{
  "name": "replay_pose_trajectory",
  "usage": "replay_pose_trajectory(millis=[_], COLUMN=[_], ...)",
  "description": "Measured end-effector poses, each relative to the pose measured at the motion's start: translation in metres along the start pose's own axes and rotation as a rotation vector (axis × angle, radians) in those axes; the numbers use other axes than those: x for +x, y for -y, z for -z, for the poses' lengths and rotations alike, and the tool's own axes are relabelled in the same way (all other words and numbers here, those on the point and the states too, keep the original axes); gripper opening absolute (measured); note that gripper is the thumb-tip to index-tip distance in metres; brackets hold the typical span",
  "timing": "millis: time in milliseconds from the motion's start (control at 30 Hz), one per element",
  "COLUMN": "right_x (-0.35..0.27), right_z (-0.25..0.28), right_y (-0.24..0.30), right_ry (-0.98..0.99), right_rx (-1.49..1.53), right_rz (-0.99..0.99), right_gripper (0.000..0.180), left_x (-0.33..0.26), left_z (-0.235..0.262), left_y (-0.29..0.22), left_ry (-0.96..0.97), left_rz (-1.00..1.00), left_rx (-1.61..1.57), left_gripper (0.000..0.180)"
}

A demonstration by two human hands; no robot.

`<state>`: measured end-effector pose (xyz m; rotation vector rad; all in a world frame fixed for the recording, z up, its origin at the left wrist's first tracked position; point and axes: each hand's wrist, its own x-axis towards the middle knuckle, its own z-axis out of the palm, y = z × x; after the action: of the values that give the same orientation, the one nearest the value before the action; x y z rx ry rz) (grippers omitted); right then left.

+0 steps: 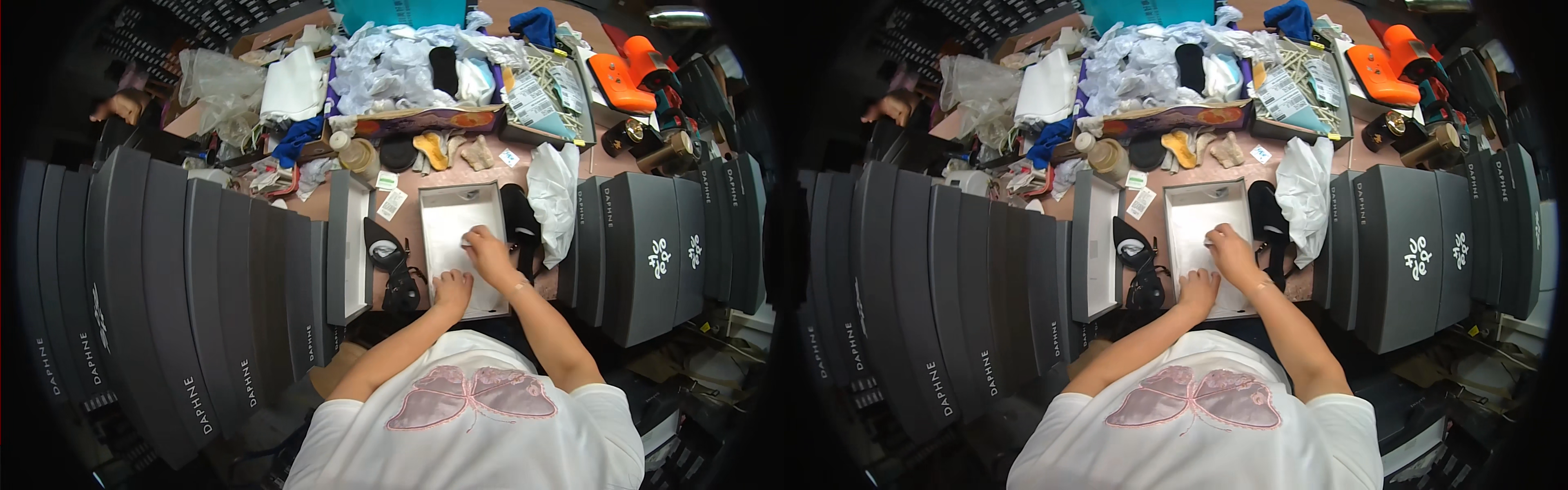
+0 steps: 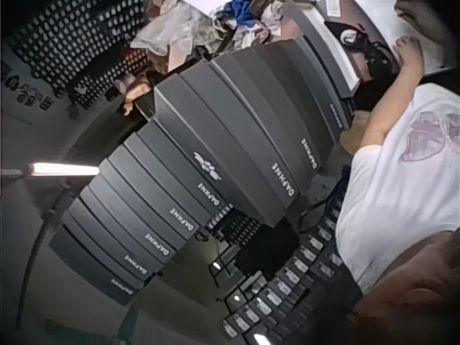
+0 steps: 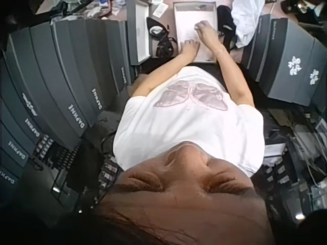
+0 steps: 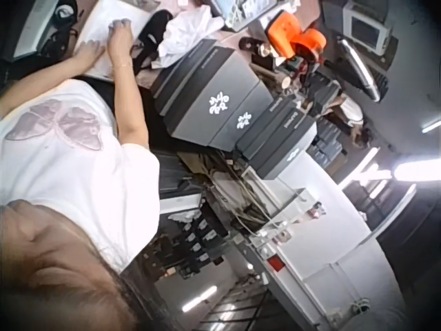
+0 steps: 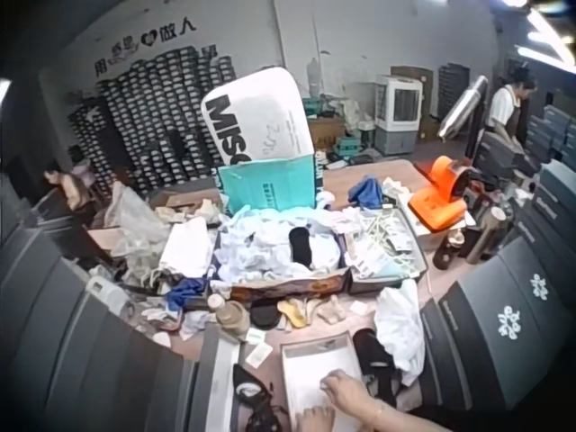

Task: Checking, cleaning, and packaging high-heeled shoes into boxes with protective materials.

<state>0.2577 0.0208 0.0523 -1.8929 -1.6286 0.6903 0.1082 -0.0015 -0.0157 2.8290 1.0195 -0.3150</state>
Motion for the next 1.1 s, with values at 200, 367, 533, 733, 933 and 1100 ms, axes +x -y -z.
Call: replay_pose_trajectory(millis=[200,367,533,733,933,1100], right_x=[-0.173,-0.17,-0.098,-0.072,-0.02,-0.02], right_z=[0.129,0.142,0.069,-0.017,-0.045,-0.032], right_y=[-0.007,0.036,0.038,0.0,-0.024,-0.008], right_ry=[0.632,0.279,0.159,0.026,0.224,0.158], right_rx=[-0.445,0.063,0.024,-0.254,-0.391,-0.571], right_rz=[-0.224,-0.331,-0.157,-0.055,-0.313,-0.054], right_gripper=[0.015,0.036,0.028,0.059,0.069,0.044], left_x=[0.003,0.008,-0.023,-0.066,-0.086,-0.081], left_z=[0.015,0.069,0.084,0.1,0.118,0.12], left_y=[0.002,0.025,0.073,0.095,0.093,0.094], left_ry=[0.021,-0.144,-0.415,-0.572,-0.534,-0.767], left_rz=[-0.09,-0.033,0.508,0.668,0.359,0.493], left_rx=[0.003,-0.545,-1.688,-2.122,-1.288,-1.454], left_gripper=[0.013,0.015,0.025,0.027,0.031,0.051])
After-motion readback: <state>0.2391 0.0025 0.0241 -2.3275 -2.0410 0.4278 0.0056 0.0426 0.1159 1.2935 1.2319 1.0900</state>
